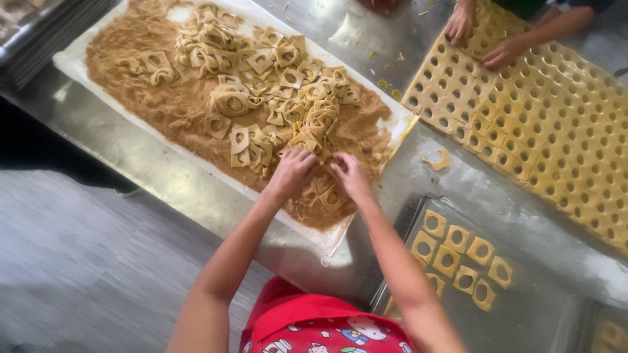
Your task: The person picks up square-shaped dough pieces from a pile on a table and places them onto metal trays.
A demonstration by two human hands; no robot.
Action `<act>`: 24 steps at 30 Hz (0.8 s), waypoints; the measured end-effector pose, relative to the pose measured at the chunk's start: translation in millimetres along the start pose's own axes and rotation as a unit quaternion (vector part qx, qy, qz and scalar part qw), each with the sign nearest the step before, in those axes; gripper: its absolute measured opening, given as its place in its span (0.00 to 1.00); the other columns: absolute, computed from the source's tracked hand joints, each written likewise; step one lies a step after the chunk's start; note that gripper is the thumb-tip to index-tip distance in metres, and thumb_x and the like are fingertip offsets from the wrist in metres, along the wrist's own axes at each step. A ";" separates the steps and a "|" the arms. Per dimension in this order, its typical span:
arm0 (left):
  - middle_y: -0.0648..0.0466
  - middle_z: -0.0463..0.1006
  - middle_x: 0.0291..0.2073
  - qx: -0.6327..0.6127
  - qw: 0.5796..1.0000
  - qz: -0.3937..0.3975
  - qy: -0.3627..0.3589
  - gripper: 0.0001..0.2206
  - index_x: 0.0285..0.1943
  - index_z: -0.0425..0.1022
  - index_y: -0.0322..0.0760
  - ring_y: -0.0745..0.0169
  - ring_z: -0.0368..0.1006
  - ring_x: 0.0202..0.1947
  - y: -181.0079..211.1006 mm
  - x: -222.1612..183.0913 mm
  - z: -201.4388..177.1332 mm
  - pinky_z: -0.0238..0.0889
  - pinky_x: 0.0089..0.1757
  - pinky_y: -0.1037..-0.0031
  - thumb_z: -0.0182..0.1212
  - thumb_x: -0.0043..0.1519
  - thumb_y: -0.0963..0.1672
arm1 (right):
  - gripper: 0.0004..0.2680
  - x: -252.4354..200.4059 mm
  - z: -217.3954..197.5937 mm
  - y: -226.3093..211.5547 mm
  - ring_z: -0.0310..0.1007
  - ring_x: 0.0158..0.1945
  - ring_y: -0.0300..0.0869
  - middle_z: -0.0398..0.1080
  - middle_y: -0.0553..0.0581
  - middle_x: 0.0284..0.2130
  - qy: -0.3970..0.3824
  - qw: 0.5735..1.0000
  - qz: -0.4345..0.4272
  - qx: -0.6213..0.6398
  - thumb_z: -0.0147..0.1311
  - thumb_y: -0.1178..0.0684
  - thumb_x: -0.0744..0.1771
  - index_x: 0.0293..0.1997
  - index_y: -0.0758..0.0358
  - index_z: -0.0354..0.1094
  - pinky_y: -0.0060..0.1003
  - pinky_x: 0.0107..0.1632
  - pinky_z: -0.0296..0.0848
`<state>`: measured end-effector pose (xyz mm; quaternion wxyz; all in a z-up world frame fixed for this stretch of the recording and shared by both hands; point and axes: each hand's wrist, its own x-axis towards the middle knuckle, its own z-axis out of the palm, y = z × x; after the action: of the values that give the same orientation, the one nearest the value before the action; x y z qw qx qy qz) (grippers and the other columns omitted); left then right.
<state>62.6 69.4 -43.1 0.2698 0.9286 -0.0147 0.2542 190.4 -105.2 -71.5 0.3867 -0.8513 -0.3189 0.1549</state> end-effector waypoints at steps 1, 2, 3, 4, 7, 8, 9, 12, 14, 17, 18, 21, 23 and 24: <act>0.50 0.77 0.42 -0.004 1.000 0.024 -0.012 0.08 0.48 0.74 0.38 0.51 0.73 0.47 3.2 -0.1 -1.7 0.62 0.52 0.56 0.66 0.62 0.42 | 0.10 10.2 6.6 -5.0 0.76 0.48 0.46 0.75 0.58 0.47 0.014 1.000 -0.003 -0.004 0.60 0.56 0.68 0.54 0.61 0.71 0.38 0.52 0.73; 0.50 0.77 0.43 -0.008 0.999 0.048 0.004 0.08 0.47 0.73 0.37 0.52 0.74 0.48 7.8 -2.4 -5.9 0.62 0.53 0.57 0.66 0.63 0.41 | 0.10 15.9 12.0 -10.9 0.75 0.47 0.48 0.75 0.60 0.45 0.032 0.999 -0.006 -0.032 0.62 0.56 0.66 0.51 0.63 0.71 0.40 0.51 0.73; 0.50 0.77 0.44 -0.011 0.997 0.074 0.022 0.07 0.47 0.72 0.37 0.52 0.74 0.49 12.8 -3.2 -11.2 0.63 0.53 0.58 0.65 0.63 0.41 | 0.10 23.9 14.4 -17.8 0.74 0.47 0.50 0.74 0.62 0.44 0.051 0.997 -0.011 -0.062 0.64 0.56 0.65 0.48 0.65 0.71 0.42 0.50 0.72; 0.49 0.77 0.45 -0.013 0.994 0.100 0.040 0.07 0.46 0.72 0.37 0.53 0.74 0.50 18.9 -4.3 -17.4 0.63 0.54 0.59 0.64 0.63 0.40 | 0.10 29.2 13.6 -24.4 0.73 0.46 0.52 0.74 0.64 0.42 0.070 0.993 -0.016 -0.091 0.66 0.56 0.64 0.45 0.67 0.71 0.44 0.49 0.72; 0.49 0.77 0.42 -0.074 0.994 0.063 0.055 0.07 0.46 0.72 0.35 0.49 0.75 0.43 43.8 -17.4 -34.3 0.66 0.46 0.62 0.61 0.61 0.38 | 0.06 30.3 6.9 -45.4 0.74 0.43 0.49 0.75 0.61 0.36 0.104 0.986 -0.088 -0.097 0.65 0.57 0.64 0.36 0.64 0.71 0.44 0.46 0.74; 0.48 0.76 0.42 -0.116 0.992 0.023 0.048 0.06 0.46 0.71 0.35 0.48 0.75 0.43 47.5 -18.6 -36.1 0.67 0.44 0.62 0.61 0.62 0.38 | 0.05 29.9 3.1 -51.8 0.76 0.41 0.47 0.76 0.61 0.35 0.079 0.994 -0.068 -0.028 0.63 0.58 0.65 0.38 0.64 0.70 0.42 0.44 0.76; 0.47 0.76 0.43 -0.159 0.986 -0.019 0.040 0.06 0.46 0.71 0.34 0.46 0.75 0.42 52.1 -22.4 -35.4 0.69 0.43 0.63 0.60 0.63 0.38 | 0.05 28.9 -3.4 -56.4 0.77 0.39 0.44 0.77 0.61 0.35 0.052 0.997 -0.046 0.039 0.61 0.58 0.67 0.39 0.63 0.68 0.39 0.42 0.77; 0.45 0.75 0.41 -0.233 0.963 -0.129 0.031 0.06 0.46 0.71 0.34 0.43 0.76 0.38 54.9 -29.7 -25.7 0.70 0.39 0.60 0.60 0.62 0.37 | 0.02 26.7 -25.5 -57.7 0.78 0.35 0.40 0.77 0.59 0.37 -0.015 0.981 0.077 0.176 0.56 0.57 0.68 0.42 0.60 0.67 0.34 0.36 0.79; 0.42 0.74 0.40 -0.184 0.968 -0.171 0.017 0.08 0.47 0.72 0.35 0.40 0.75 0.36 50.6 -34.3 -18.3 0.69 0.37 0.57 0.61 0.60 0.37 | 0.04 30.2 -36.5 -41.3 0.79 0.36 0.39 0.78 0.58 0.39 -0.036 0.963 0.121 0.238 0.54 0.56 0.68 0.44 0.58 0.68 0.34 0.36 0.80; 0.40 0.74 0.40 -0.053 0.981 -0.185 -0.002 0.09 0.47 0.73 0.34 0.38 0.74 0.34 40.6 -41.4 -12.7 0.67 0.35 0.54 0.63 0.58 0.39 | 0.08 28.6 -47.9 2.7 0.78 0.42 0.43 0.77 0.59 0.41 0.006 0.987 0.040 0.155 0.57 0.56 0.66 0.49 0.61 0.70 0.38 0.43 0.79; 0.41 0.74 0.40 -0.049 0.982 -0.183 0.004 0.09 0.47 0.74 0.34 0.39 0.74 0.35 39.4 -43.5 -11.2 0.68 0.36 0.55 0.63 0.59 0.39 | 0.09 18.7 -51.5 16.2 0.76 0.43 0.47 0.76 0.61 0.42 0.052 0.998 -0.034 0.014 0.59 0.57 0.66 0.50 0.63 0.71 0.42 0.46 0.77; 0.45 0.75 0.38 -0.023 0.988 -0.151 0.037 0.04 0.41 0.75 0.36 0.42 0.75 0.38 45.1 -52.4 -2.3 0.69 0.39 0.56 0.63 0.59 0.39 | 0.10 -4.1 -43.7 33.1 0.75 0.45 0.48 0.75 0.60 0.44 0.037 0.994 0.001 -0.103 0.59 0.54 0.66 0.51 0.63 0.72 0.43 0.51 0.75; 0.47 0.76 0.37 -0.008 0.992 -0.119 0.046 0.04 0.37 0.75 0.36 0.43 0.75 0.39 51.9 -57.1 2.5 0.68 0.40 0.56 0.65 0.57 0.40 | 0.10 -13.0 -28.2 29.3 0.74 0.46 0.49 0.74 0.61 0.44 0.025 0.991 -0.001 -0.134 0.61 0.52 0.66 0.50 0.63 0.73 0.43 0.52 0.74; 0.46 0.77 0.36 -0.006 0.994 -0.105 0.041 0.05 0.36 0.76 0.35 0.43 0.74 0.38 57.0 -60.5 4.5 0.68 0.39 0.56 0.66 0.55 0.41 | 0.11 -18.3 -17.2 25.5 0.73 0.46 0.50 0.74 0.62 0.43 0.040 0.982 -0.055 -0.176 0.63 0.51 0.64 0.48 0.64 0.73 0.44 0.52 0.73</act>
<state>2.7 11.8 -47.2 0.3005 0.9124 0.0922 0.2622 196.2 -139.6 -79.3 0.2508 -0.8928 -0.3719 0.0405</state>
